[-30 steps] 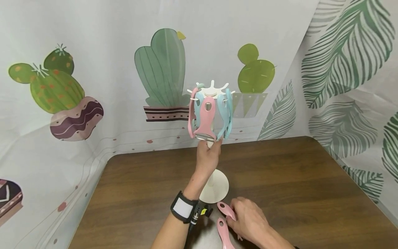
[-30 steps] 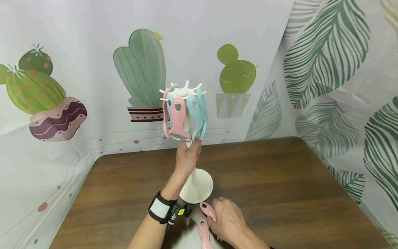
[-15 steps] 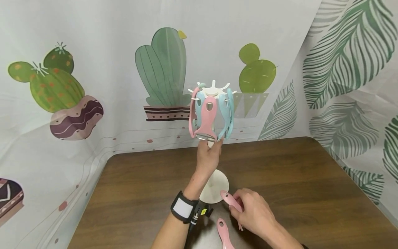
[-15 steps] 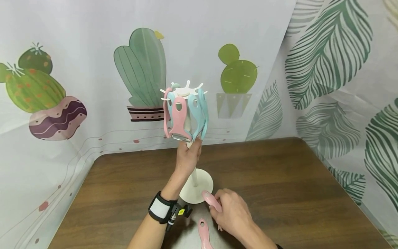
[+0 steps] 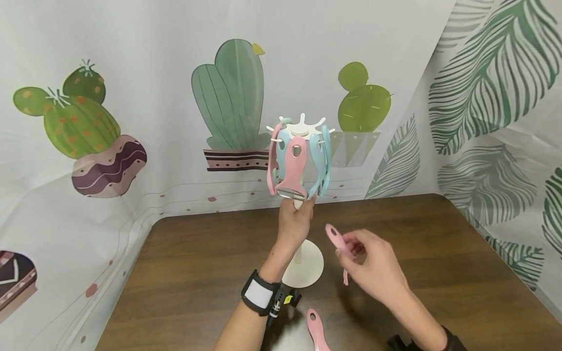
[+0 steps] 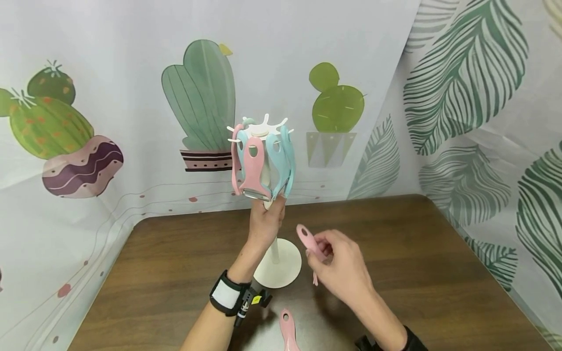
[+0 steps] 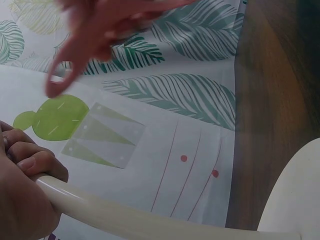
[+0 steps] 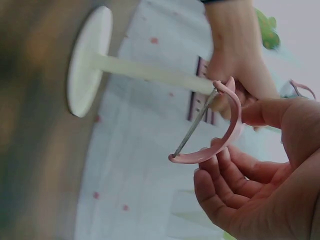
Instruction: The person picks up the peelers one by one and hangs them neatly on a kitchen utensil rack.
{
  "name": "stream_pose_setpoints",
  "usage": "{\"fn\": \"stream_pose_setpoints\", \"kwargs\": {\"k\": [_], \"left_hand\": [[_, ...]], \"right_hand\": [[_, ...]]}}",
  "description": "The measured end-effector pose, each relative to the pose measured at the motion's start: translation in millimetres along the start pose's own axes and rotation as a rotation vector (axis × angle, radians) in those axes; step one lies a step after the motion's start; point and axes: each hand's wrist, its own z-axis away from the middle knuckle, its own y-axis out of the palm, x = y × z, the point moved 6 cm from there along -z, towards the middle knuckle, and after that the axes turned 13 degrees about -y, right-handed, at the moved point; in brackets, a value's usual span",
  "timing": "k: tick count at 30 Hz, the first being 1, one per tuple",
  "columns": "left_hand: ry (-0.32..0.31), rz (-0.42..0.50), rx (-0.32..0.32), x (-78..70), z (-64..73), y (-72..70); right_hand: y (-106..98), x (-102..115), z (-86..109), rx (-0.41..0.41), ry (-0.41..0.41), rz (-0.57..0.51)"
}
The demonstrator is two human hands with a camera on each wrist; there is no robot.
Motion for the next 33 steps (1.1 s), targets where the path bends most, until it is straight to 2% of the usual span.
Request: {"fn": "stream_pose_setpoints", "kwargs": {"k": [6, 9, 16, 21, 28, 33], "left_hand": [[0.005, -0.001, 0.002, -1.4, 0.2, -0.8], [-0.007, 0.006, 0.001, -0.4, 0.3, -1.1], [-0.017, 0.008, 0.005, 2.1, 0.7, -0.7], [-0.006, 0.012, -0.001, 3.0, 0.2, -0.4], [-0.004, -0.010, -0.008, 1.8, 0.3, 0.0], [-0.019, -0.020, -0.016, 2.2, 0.2, -1.4]], "right_hand": [[-26, 3, -25.1, -0.125, -0.028, -0.041], [-37, 3, -36.7, -0.176, -0.041, -0.095], [-53, 3, -60.4, -0.300, -0.076, -0.360], [-57, 2, -70.3, -0.339, -0.072, -0.489], [-67, 1, -76.4, -0.394, -0.039, -0.559], [-71, 4, -88.5, -0.421, -0.060, -0.647]]}}
